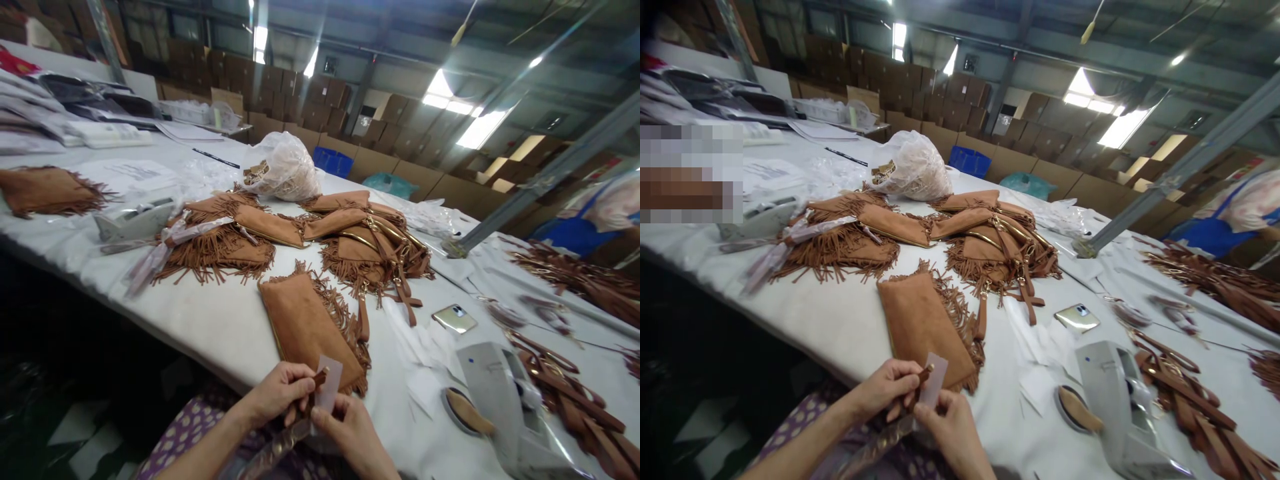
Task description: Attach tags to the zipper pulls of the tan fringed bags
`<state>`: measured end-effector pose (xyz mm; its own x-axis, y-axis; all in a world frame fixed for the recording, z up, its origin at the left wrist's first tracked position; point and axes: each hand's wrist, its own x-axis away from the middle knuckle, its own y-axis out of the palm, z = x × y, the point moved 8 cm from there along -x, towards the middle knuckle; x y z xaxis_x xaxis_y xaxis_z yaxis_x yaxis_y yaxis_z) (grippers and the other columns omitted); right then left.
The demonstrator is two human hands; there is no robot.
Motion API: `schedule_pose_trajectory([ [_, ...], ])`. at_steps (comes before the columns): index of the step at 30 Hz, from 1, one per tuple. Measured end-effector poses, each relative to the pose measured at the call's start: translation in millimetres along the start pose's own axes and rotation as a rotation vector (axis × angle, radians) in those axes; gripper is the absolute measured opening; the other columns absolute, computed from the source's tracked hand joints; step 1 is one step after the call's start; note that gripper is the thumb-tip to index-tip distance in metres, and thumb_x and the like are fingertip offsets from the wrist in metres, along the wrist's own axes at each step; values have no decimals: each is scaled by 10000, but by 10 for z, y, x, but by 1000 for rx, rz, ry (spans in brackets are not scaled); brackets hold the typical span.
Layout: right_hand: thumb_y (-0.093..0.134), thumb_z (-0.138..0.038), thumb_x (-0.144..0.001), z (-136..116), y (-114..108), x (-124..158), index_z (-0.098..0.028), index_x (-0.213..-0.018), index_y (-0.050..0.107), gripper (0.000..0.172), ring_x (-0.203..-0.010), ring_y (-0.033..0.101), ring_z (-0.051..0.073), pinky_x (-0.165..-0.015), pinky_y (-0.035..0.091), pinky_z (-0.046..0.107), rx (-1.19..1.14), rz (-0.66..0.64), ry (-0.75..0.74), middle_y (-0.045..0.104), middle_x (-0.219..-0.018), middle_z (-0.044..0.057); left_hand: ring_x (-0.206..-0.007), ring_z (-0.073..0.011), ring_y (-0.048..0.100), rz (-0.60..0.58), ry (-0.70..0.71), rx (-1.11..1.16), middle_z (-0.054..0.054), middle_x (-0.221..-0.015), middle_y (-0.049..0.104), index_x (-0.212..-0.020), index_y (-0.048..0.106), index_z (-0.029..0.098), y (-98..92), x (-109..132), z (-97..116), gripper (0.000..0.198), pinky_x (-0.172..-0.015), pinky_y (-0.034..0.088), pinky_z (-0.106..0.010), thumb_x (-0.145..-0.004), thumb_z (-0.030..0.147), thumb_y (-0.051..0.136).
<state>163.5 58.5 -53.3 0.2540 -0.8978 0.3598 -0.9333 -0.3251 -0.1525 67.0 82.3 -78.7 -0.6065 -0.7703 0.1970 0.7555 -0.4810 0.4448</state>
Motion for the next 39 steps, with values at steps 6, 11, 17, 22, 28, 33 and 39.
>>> schedule_pose_trajectory([
  [6,664,-520,-706,-145,141,112,-119,-773,719,410,-671,590,180,-650,435,266,-229,-130,8,674,-689,48,-252,-26,388,16,-19,-14,52,-504,544,-757,595,134,-4,3,11,354,-259,238,-130,-775,486,625],
  [11,794,-496,-551,143,-156,34,-122,-625,689,396,-494,496,112,-500,366,224,-384,204,129,628,-548,15,-246,-30,363,68,16,-39,63,-521,510,-782,591,140,-17,-2,4,406,-251,244,-148,-802,543,553],
  [17,836,-391,-541,206,-301,14,-137,-653,663,327,-503,489,92,-465,366,198,-733,444,145,595,-556,-19,-331,-36,323,188,122,-104,66,-477,466,-680,557,147,13,7,28,408,-330,237,-157,-832,524,526],
  [22,831,-379,-548,167,-316,3,-157,-705,646,329,-568,554,114,-490,403,210,-837,520,126,655,-646,-12,-429,-74,370,225,220,-220,53,-503,471,-814,630,129,58,59,111,412,-443,300,-189,-867,507,476],
  [28,815,-313,-595,247,-314,-53,-193,-784,635,287,-615,615,139,-527,451,238,-954,531,134,684,-694,-22,-454,-94,401,278,239,-291,57,-512,469,-924,619,134,50,100,138,355,-476,326,-202,-882,451,466],
  [33,802,-294,-626,268,-266,-68,-211,-810,631,265,-658,648,151,-553,478,248,-1013,520,183,699,-713,-22,-478,-102,444,288,239,-338,40,-530,505,-827,614,147,55,109,171,311,-490,353,-199,-873,426,484],
  [39,804,-260,-635,234,-189,-67,-200,-803,636,245,-626,635,118,-557,485,219,-1117,508,222,702,-713,-27,-491,-100,445,319,245,-362,41,-534,502,-807,609,144,53,123,195,274,-501,357,-197,-872,381,489],
])
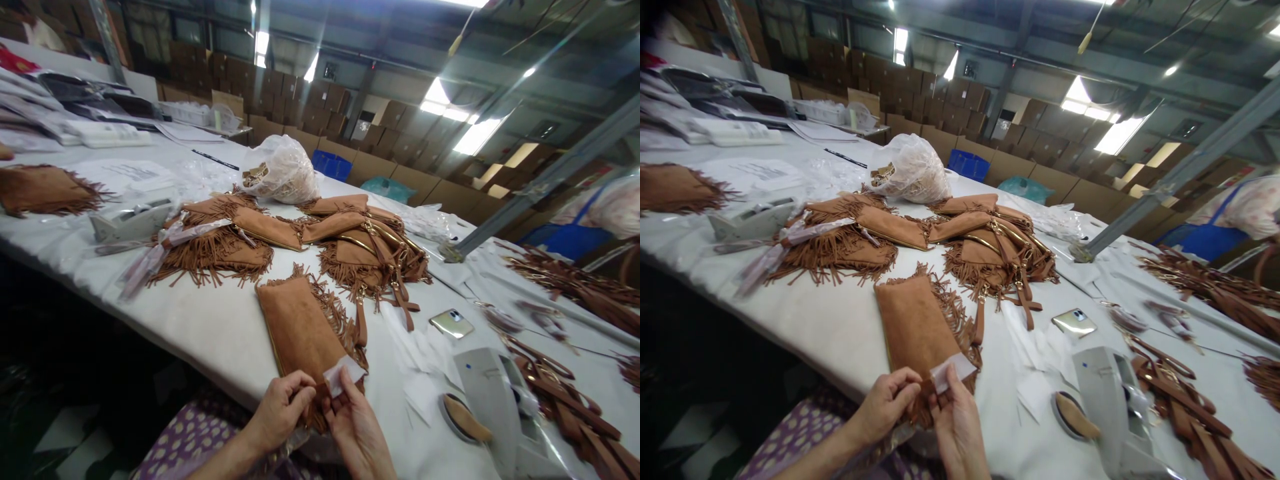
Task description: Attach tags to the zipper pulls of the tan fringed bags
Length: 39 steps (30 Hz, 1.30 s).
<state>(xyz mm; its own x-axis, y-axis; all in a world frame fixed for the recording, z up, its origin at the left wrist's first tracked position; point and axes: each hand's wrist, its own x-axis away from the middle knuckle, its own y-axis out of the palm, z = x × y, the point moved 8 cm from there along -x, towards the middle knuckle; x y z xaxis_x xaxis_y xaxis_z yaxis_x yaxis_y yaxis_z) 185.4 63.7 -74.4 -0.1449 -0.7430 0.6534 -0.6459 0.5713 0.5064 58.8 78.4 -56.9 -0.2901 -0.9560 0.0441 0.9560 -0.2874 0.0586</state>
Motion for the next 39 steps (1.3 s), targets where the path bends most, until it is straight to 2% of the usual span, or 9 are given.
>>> schedule_pose_trajectory([
  [7,814,-346,-611,-11,56,56,-180,-753,654,270,-648,638,148,-567,496,247,96,0,-52,705,-722,3,-509,-113,490,19,-5,-12,29,-555,546,-806,618,154,-12,-13,-12,264,-511,381,-202,-859,385,503],
  [15,675,-589,-672,2,150,123,-143,-703,664,447,-617,610,189,-556,481,274,551,-117,-308,680,-643,39,-423,-90,473,47,-47,51,34,-546,562,-749,537,173,-13,1,-118,286,-431,353,-185,-849,440,523],
  [19,637,-579,-711,-64,94,122,-141,-752,701,444,-675,615,209,-618,496,280,835,-92,-482,680,-648,42,-436,-97,496,51,-37,65,53,-532,542,-772,474,193,-25,17,-165,268,-448,364,-186,-841,441,548],
  [22,630,-526,-744,-84,149,198,-167,-844,723,385,-790,630,225,-717,496,278,982,-110,-621,706,-761,55,-473,-95,493,49,-17,81,69,-554,519,-822,418,210,-42,39,-175,263,-458,348,-177,-841,431,561],
  [28,606,-544,-766,-38,299,374,-205,-714,675,350,-704,602,183,-669,459,240,1101,-122,-825,660,-721,33,-562,-84,461,-43,45,63,51,-668,523,-888,425,204,-42,118,-5,173,-510,348,-174,-845,311,554],
  [31,583,-555,-782,-61,280,401,-208,-743,673,361,-718,607,186,-679,455,240,1084,-87,-847,664,-734,33,-689,-121,544,33,26,15,-3,-810,594,-926,504,191,-206,200,78,178,-550,406,-182,-803,290,586],
  [33,577,-538,-797,-72,239,411,-205,-751,676,350,-718,611,189,-681,456,243,1088,-52,-852,670,-727,31,-661,-134,566,168,-72,43,-13,-794,601,-900,529,186,-406,269,16,231,-499,422,-188,-797,386,582],
  [35,575,-498,-817,-59,228,440,-203,-743,675,321,-701,611,186,-658,460,247,1115,-50,-903,666,-717,29,-515,-119,541,227,-273,197,3,-665,584,-844,513,182,-513,355,-172,355,-402,390,-183,-784,529,549],
  [39,558,-357,-865,43,370,591,-208,-822,672,192,-682,606,168,-626,481,253,1193,-214,-1217,646,-737,30,-410,-116,558,59,-658,536,-43,-558,627,-807,542,141,-325,567,-459,539,-372,397,-176,-741,675,515],
])
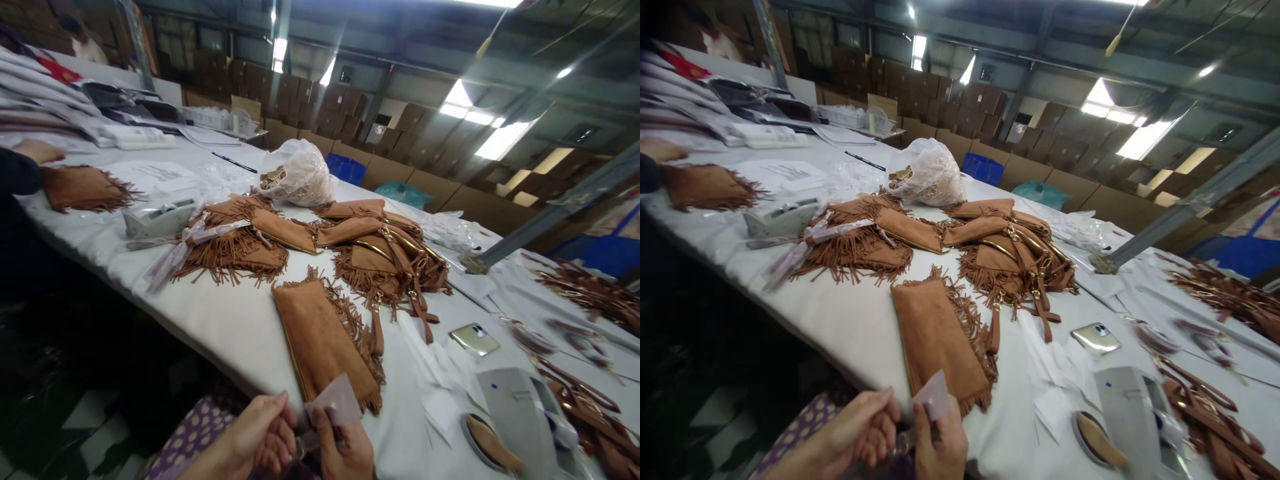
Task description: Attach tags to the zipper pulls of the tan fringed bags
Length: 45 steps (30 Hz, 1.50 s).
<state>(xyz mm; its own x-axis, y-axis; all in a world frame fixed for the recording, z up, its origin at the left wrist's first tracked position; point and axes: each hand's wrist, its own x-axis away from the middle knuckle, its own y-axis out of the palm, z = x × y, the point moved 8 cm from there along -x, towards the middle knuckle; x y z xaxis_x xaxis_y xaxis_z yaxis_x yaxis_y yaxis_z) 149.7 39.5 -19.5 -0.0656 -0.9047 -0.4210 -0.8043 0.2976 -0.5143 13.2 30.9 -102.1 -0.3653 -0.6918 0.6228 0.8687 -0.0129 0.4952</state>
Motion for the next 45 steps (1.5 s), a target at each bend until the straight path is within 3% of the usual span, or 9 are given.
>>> schedule_pose_trajectory([
  [5,506,-187,-865,-247,175,108,-226,-981,669,204,-855,611,210,-717,514,340,205,-102,-483,653,-956,89,-487,-141,626,-183,-131,62,-112,-627,665,-813,637,66,111,86,-130,677,-468,494,-217,-755,716,457],
  [9,512,-128,-811,-217,269,230,-214,-1221,564,422,-999,580,263,-805,506,421,280,-314,-613,628,-1121,110,-501,-102,593,-238,-1,-94,-57,-659,658,-889,623,98,54,95,-40,399,-481,446,-177,-722,455,683],
  [12,485,-76,-804,-132,198,193,-189,-1330,449,539,-1102,535,264,-870,499,421,251,-321,-490,581,-1195,130,-484,-119,569,-123,79,-369,-37,-648,645,-883,578,128,-91,78,4,263,-456,391,-197,-786,373,571],
  [15,525,-112,-811,-66,182,111,-222,-1255,521,457,-1098,527,274,-867,506,441,272,-316,-347,545,-1198,137,-595,-159,590,67,316,-816,-19,-668,635,-778,554,173,-202,117,195,129,-536,373,-238,-810,288,505],
  [18,559,-128,-791,-55,255,67,-244,-1175,586,402,-1070,534,284,-852,513,461,286,-375,-307,528,-1179,134,-656,-163,582,100,435,-1052,-6,-683,634,-670,538,181,-189,147,250,181,-575,336,-248,-820,274,502],
  [28,543,-116,-818,76,252,25,-243,-1120,612,335,-946,602,209,-799,542,333,62,-396,-208,592,-1028,92,-489,-121,532,-154,260,-293,-37,-644,644,-772,608,122,-68,61,122,452,-509,382,-226,-821,554,484],
  [33,575,-103,-794,104,220,36,-252,-1223,548,455,-961,605,213,-809,538,333,48,-359,-247,628,-1048,83,-515,-116,486,-14,377,-662,10,-541,555,-601,584,134,-116,15,173,411,-505,327,-213,-852,444,485],
  [39,573,-113,-806,126,219,63,-246,-1305,459,529,-1015,590,215,-852,523,344,44,-394,-253,632,-1106,82,-616,-151,561,164,479,-1035,-17,-642,625,-693,599,169,-24,69,352,351,-561,329,-235,-908,323,368],
  [45,556,-137,-806,70,218,54,-237,-1222,539,428,-993,590,221,-838,520,350,33,-421,-226,607,-1081,91,-635,-155,560,98,414,-1160,-29,-677,628,-654,540,180,-73,80,251,348,-550,321,-245,-901,313,333],
])
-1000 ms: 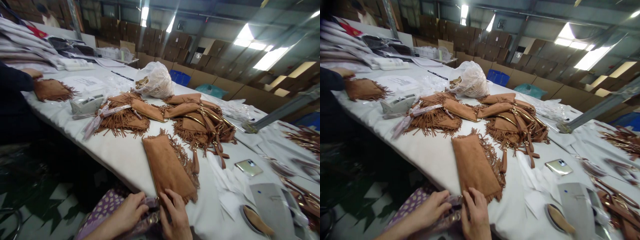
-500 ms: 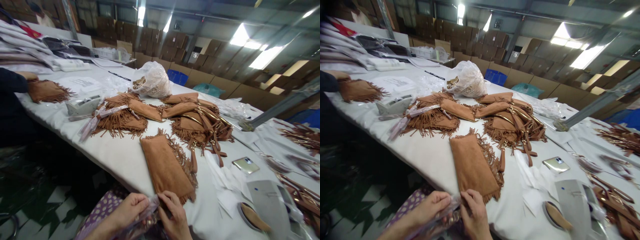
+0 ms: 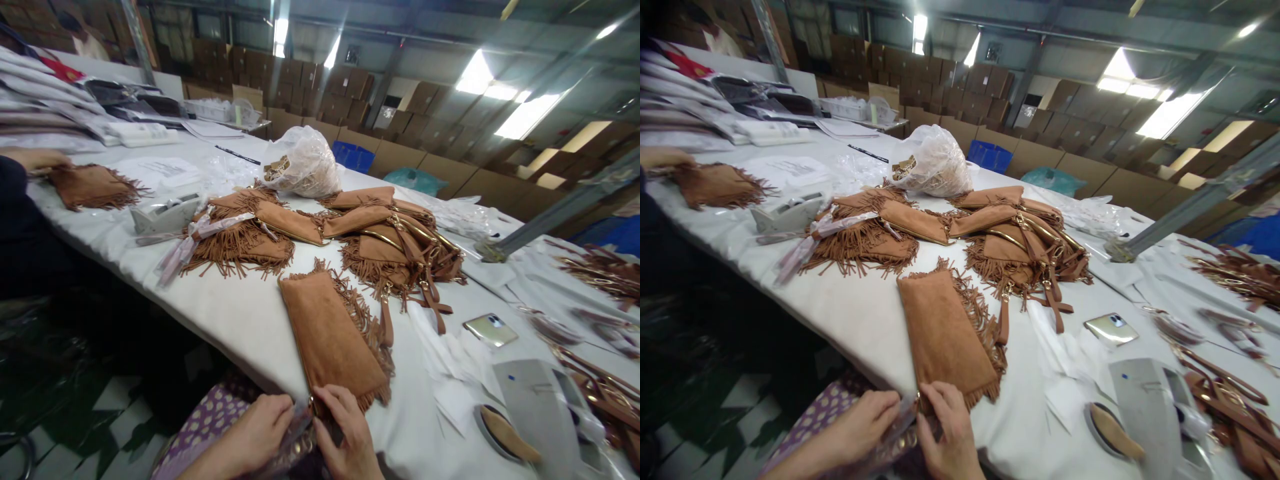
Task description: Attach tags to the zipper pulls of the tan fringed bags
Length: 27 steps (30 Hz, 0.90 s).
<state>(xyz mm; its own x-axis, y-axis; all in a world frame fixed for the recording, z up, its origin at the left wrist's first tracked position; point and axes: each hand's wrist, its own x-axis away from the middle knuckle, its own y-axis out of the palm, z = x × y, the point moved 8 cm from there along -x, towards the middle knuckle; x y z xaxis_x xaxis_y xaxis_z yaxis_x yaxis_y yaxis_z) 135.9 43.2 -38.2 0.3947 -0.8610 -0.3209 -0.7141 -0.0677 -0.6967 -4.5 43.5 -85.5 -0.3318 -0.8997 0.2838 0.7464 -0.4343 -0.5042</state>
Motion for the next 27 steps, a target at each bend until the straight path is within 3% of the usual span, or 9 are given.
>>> schedule_pose_trajectory([
  [3,575,-168,-802,-32,-2,-45,-232,-1117,595,322,-957,587,219,-817,514,347,-13,-26,37,593,-1033,83,-555,-146,562,-12,-63,314,-5,-605,598,-645,476,184,76,-23,-110,321,-516,362,-234,-875,365,345],
  [7,568,-215,-828,-41,17,-144,-230,-962,638,153,-864,585,198,-751,499,323,-17,-69,106,578,-916,56,-433,-144,578,-115,-188,687,-17,-590,627,-793,485,171,299,-49,-214,369,-423,359,-218,-847,508,343],
  [14,574,-182,-815,-46,67,-263,-216,-746,626,93,-792,568,176,-679,447,289,32,-138,192,547,-815,22,-523,-142,591,-31,-108,568,-11,-643,617,-731,539,151,149,-3,-214,313,-499,412,-233,-853,417,429],
  [18,524,-157,-836,-85,90,-289,-202,-744,575,115,-774,559,164,-662,432,274,51,-140,148,546,-802,20,-607,-149,597,-68,-86,620,-21,-709,647,-857,626,114,100,-15,-89,250,-554,431,-231,-789,345,561],
  [21,489,-170,-859,-102,93,-301,-198,-742,542,131,-745,546,161,-639,425,263,98,-103,90,540,-772,24,-509,-126,546,-22,-135,604,-5,-588,617,-736,633,105,82,-83,-59,265,-486,378,-212,-751,367,600],
  [27,482,-205,-878,-52,78,-309,-202,-732,541,157,-708,555,149,-615,420,248,34,-81,77,561,-742,21,-370,-104,473,59,-320,726,-2,-464,582,-590,588,123,195,-175,-211,415,-392,289,-208,-648,528,656],
])
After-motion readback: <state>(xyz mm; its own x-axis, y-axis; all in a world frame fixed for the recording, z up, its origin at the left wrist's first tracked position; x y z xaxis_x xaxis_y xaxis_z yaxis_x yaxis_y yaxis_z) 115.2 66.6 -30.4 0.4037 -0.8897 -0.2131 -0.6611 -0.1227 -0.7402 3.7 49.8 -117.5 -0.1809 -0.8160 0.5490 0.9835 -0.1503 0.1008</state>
